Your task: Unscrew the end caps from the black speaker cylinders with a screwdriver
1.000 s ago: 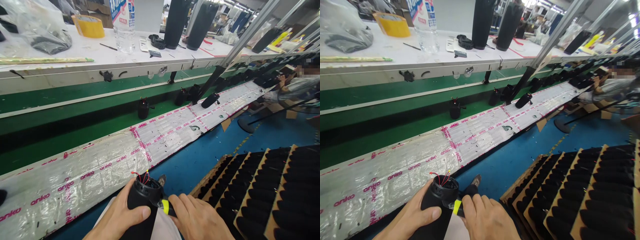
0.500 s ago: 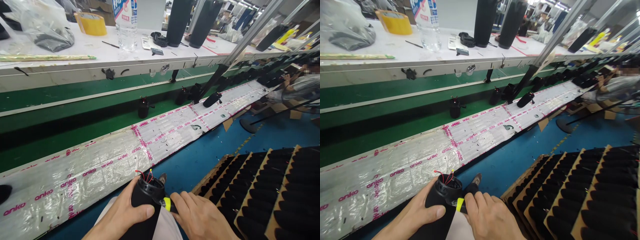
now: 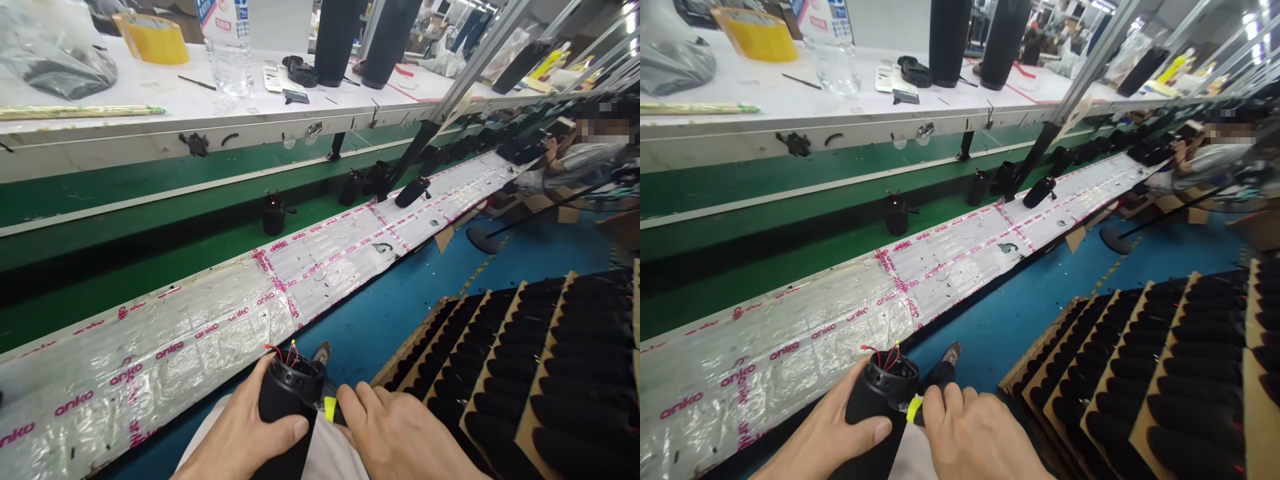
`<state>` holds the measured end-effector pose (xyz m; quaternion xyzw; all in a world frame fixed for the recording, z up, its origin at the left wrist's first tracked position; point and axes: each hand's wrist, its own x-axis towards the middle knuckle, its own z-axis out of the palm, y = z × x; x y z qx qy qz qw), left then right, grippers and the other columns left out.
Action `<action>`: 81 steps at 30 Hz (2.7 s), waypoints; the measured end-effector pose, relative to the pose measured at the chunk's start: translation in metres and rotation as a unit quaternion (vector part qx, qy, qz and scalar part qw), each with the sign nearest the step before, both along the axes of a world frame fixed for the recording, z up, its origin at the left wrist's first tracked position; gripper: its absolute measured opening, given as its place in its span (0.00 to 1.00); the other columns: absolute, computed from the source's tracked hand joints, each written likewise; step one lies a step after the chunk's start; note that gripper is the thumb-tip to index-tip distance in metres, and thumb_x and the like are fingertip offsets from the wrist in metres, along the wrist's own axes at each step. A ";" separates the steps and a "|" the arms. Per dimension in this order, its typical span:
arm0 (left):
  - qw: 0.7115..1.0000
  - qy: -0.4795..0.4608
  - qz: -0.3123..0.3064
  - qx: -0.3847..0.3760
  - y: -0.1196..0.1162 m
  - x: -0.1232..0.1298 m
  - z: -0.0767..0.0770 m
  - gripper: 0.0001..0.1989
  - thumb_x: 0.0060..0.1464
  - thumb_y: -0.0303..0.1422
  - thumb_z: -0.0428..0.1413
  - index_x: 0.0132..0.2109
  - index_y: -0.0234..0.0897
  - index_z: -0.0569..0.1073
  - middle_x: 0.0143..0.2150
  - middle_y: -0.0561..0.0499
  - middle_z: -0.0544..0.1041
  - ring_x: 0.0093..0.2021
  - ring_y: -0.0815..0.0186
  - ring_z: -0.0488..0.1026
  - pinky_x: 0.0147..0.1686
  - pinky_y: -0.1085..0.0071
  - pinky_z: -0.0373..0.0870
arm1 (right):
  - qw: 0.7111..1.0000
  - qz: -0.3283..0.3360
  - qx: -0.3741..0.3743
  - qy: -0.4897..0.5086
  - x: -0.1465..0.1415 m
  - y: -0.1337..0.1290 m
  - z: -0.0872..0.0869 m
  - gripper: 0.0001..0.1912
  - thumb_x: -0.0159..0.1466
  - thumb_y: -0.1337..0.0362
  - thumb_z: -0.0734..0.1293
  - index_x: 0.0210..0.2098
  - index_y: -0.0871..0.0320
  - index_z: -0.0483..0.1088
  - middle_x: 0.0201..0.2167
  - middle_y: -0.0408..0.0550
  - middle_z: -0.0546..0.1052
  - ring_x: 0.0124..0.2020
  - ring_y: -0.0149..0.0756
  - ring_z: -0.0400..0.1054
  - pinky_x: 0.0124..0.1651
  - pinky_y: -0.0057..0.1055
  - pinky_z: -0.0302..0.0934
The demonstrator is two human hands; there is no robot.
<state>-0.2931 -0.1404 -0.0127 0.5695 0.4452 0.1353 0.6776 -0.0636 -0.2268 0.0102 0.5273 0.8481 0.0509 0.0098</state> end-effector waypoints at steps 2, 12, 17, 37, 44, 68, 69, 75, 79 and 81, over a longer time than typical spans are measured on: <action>1.000 0.008 0.007 -0.002 0.000 0.003 0.002 0.33 0.51 0.44 0.65 0.63 0.47 0.68 0.70 0.52 0.71 0.67 0.43 0.67 0.62 0.56 0.70 | 1.000 -0.001 0.006 -0.009 -0.002 0.001 0.002 0.15 0.58 0.69 0.70 0.39 0.54 0.60 0.24 0.39 0.69 0.18 0.37 0.64 0.18 0.36 0.46; 1.000 -0.009 0.014 -0.009 0.000 0.007 -0.002 0.33 0.54 0.45 0.64 0.65 0.45 0.67 0.68 0.48 0.72 0.69 0.42 0.64 0.67 0.52 0.62 | 0.998 -0.009 -0.060 -0.018 -0.007 0.005 0.002 0.10 0.65 0.68 0.67 0.39 0.54 0.60 0.26 0.41 0.71 0.19 0.39 0.67 0.19 0.38 0.43; 0.994 -0.089 0.009 -0.058 0.004 0.005 -0.008 0.34 0.55 0.50 0.63 0.64 0.42 0.69 0.64 0.44 0.76 0.63 0.39 0.70 0.64 0.46 0.64 | 0.990 -0.027 0.019 0.140 0.002 0.010 -0.001 0.17 0.80 0.58 0.47 0.42 0.55 0.62 0.25 0.40 0.72 0.23 0.35 0.71 0.24 0.36 0.56; 0.995 -0.094 -0.002 -0.043 -0.001 0.014 0.001 0.29 0.56 0.45 0.66 0.61 0.46 0.69 0.61 0.50 0.77 0.63 0.46 0.70 0.63 0.54 0.65 | 0.991 -0.035 0.015 0.125 -0.005 0.000 -0.006 0.23 0.80 0.58 0.41 0.40 0.54 0.61 0.24 0.41 0.71 0.22 0.35 0.71 0.22 0.36 0.54; 0.995 -0.093 0.003 -0.026 -0.004 0.012 -0.005 0.30 0.55 0.47 0.66 0.61 0.47 0.69 0.61 0.50 0.77 0.62 0.44 0.70 0.63 0.52 0.64 | 0.990 -0.041 0.039 0.127 -0.004 0.001 -0.007 0.22 0.80 0.58 0.43 0.40 0.54 0.62 0.24 0.40 0.72 0.21 0.34 0.71 0.22 0.35 0.54; 0.997 -0.072 0.002 -0.035 0.004 0.012 -0.010 0.30 0.52 0.39 0.66 0.61 0.48 0.70 0.60 0.51 0.78 0.60 0.48 0.72 0.65 0.52 0.63 | 0.990 -0.041 0.011 0.136 0.002 0.006 -0.015 0.19 0.81 0.58 0.46 0.41 0.54 0.62 0.25 0.39 0.72 0.22 0.34 0.72 0.23 0.35 0.54; 0.997 -0.067 0.003 -0.034 0.004 0.012 -0.010 0.29 0.52 0.38 0.66 0.61 0.48 0.70 0.59 0.51 0.78 0.59 0.48 0.72 0.64 0.51 0.63 | 0.990 -0.040 0.010 0.134 0.002 0.006 -0.015 0.19 0.81 0.58 0.46 0.41 0.54 0.62 0.25 0.39 0.72 0.22 0.34 0.72 0.23 0.36 0.54; 0.999 -0.031 0.018 -0.030 0.001 0.013 -0.009 0.27 0.50 0.39 0.66 0.57 0.43 0.72 0.51 0.48 0.81 0.54 0.46 0.75 0.61 0.51 0.68 | 0.995 -0.018 -0.024 0.100 0.003 0.008 -0.012 0.20 0.81 0.59 0.43 0.40 0.53 0.60 0.24 0.39 0.71 0.21 0.34 0.71 0.21 0.36 0.51; 1.000 -0.008 0.021 -0.009 -0.001 0.014 -0.004 0.25 0.49 0.38 0.66 0.55 0.42 0.73 0.45 0.49 0.82 0.52 0.45 0.76 0.58 0.53 0.71 | 0.998 -0.008 -0.014 0.065 0.002 0.006 -0.009 0.19 0.80 0.61 0.43 0.39 0.53 0.58 0.22 0.39 0.69 0.17 0.35 0.68 0.19 0.36 0.47; 1.000 0.006 0.018 -0.002 -0.002 0.015 0.001 0.24 0.49 0.38 0.65 0.54 0.42 0.74 0.43 0.50 0.83 0.52 0.45 0.76 0.56 0.53 0.72 | 0.999 -0.004 -0.016 0.051 0.001 0.005 -0.007 0.19 0.80 0.62 0.43 0.38 0.53 0.58 0.22 0.39 0.69 0.16 0.35 0.67 0.19 0.37 0.46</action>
